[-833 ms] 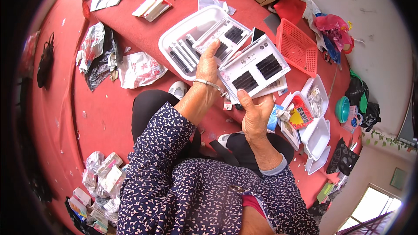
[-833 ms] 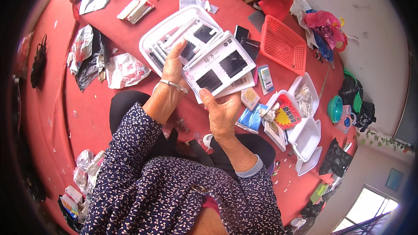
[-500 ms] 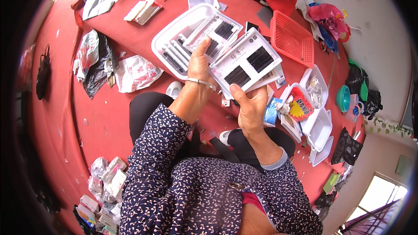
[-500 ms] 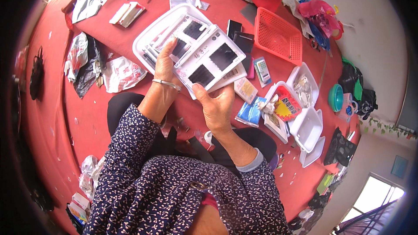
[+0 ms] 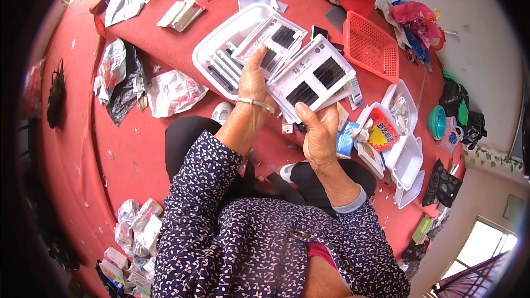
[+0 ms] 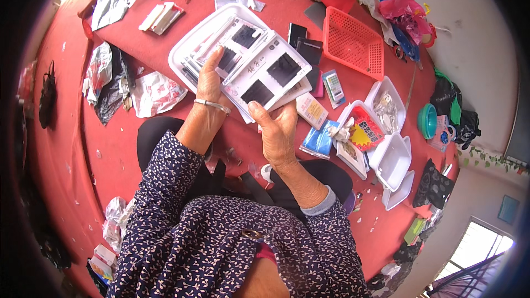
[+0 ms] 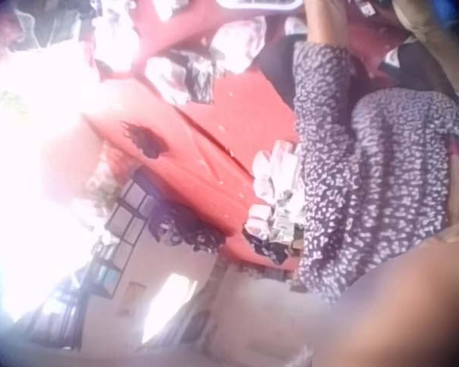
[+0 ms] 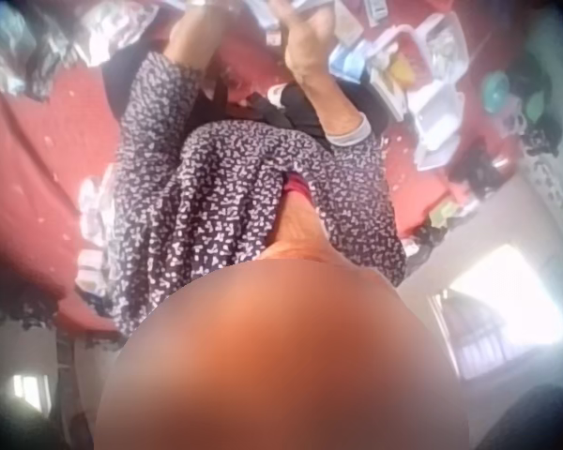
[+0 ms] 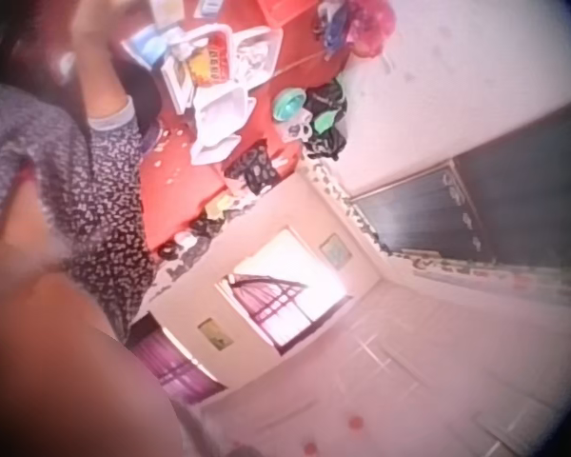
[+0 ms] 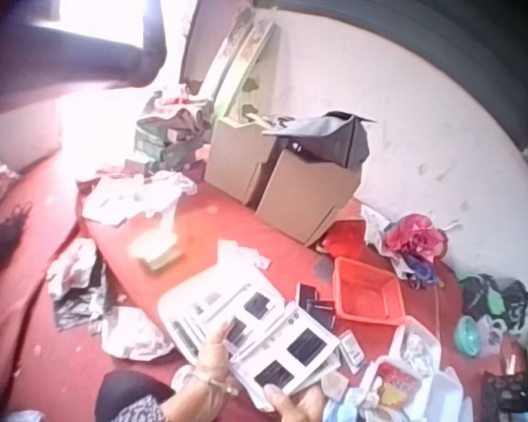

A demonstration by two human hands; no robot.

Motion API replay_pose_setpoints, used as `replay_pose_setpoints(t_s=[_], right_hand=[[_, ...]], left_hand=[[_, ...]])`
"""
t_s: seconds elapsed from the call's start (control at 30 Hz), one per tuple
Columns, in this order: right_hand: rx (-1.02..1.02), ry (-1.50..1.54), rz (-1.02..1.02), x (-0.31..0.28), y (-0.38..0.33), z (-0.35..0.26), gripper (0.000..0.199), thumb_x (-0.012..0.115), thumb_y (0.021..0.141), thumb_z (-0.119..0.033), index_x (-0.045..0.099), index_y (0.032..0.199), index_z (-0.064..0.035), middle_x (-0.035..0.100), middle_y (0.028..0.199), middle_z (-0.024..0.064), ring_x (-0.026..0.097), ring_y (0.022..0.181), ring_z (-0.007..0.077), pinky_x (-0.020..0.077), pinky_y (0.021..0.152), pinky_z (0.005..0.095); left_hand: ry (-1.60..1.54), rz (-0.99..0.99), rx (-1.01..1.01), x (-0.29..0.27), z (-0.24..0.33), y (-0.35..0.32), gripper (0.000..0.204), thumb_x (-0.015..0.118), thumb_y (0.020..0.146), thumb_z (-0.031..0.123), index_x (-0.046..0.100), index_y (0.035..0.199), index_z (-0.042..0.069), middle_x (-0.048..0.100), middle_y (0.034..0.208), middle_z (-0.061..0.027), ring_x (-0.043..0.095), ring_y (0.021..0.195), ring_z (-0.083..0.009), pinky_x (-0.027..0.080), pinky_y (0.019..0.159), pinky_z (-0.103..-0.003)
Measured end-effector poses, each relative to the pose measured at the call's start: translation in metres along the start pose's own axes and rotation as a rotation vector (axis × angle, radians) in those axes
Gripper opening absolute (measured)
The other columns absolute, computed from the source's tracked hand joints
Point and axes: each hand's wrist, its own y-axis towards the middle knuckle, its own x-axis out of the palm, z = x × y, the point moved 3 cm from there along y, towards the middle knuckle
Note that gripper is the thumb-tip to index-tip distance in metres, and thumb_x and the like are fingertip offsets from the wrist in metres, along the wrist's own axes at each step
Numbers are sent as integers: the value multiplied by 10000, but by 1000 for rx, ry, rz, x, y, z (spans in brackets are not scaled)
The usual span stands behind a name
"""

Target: The person sits on the floor and wipes the inside of white plastic containers with a cloth. They dip the cloth into a purple bucket of water, wring it out, and continue wiping the containers. The person also picks up and moves small packaged items on the red floor.

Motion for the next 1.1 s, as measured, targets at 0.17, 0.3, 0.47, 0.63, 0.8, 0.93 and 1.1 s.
replay_pose_setpoints(t_s=[0.17,0.3,0.47,0.63,0.8,0.93,1.1], right_hand=[[-16,51,-24,4,-2,-4,502,577,725,-14,347,1171,7,495,974,61,483,779,82,408,631,195],[-16,88,-24,1,-4,-6,503,560,715,37,368,1179,9,501,1064,85,509,962,156,421,847,284],[10,93,-36,3,-4,-7,547,572,707,27,327,1196,10,477,1050,72,486,919,119,409,790,244],[13,105,-16,0,-6,-7,596,561,705,41,291,1235,8,457,1084,79,468,968,135,393,840,268],[-9,119,-15,-1,-5,-7,582,559,708,34,302,1230,6,454,1096,86,459,995,143,377,880,285],[-11,95,-13,-1,-5,-8,566,569,705,14,324,1216,4,457,1091,88,463,985,142,382,867,282],[15,82,17,-4,-4,-13,525,584,697,-7,363,1174,0,492,1021,77,508,836,107,447,689,217]], left_hand=[[15,29,40,-4,2,2,353,554,813,296,503,1063,53,590,907,-91,598,768,-214,514,693,-375],[4,-12,-2,0,-1,0,363,550,820,311,502,1077,59,586,957,-93,591,826,-222,496,751,-413],[22,-26,-23,1,-1,1,369,539,829,303,495,1099,56,576,1012,-84,580,880,-219,482,793,-397],[49,-126,-13,9,0,-5,395,585,798,255,471,1115,49,573,1006,-103,581,893,-240,484,792,-410],[109,-198,-27,16,1,-10,389,622,756,160,476,1095,39,576,972,-110,591,856,-239,504,757,-396],[172,-179,-74,12,1,-9,399,629,732,127,482,1089,25,572,978,-106,580,883,-240,481,790,-388],[182,-212,-43,17,2,-11,402,608,694,54,484,1073,9,580,946,-130,602,812,-249,517,720,-392]])
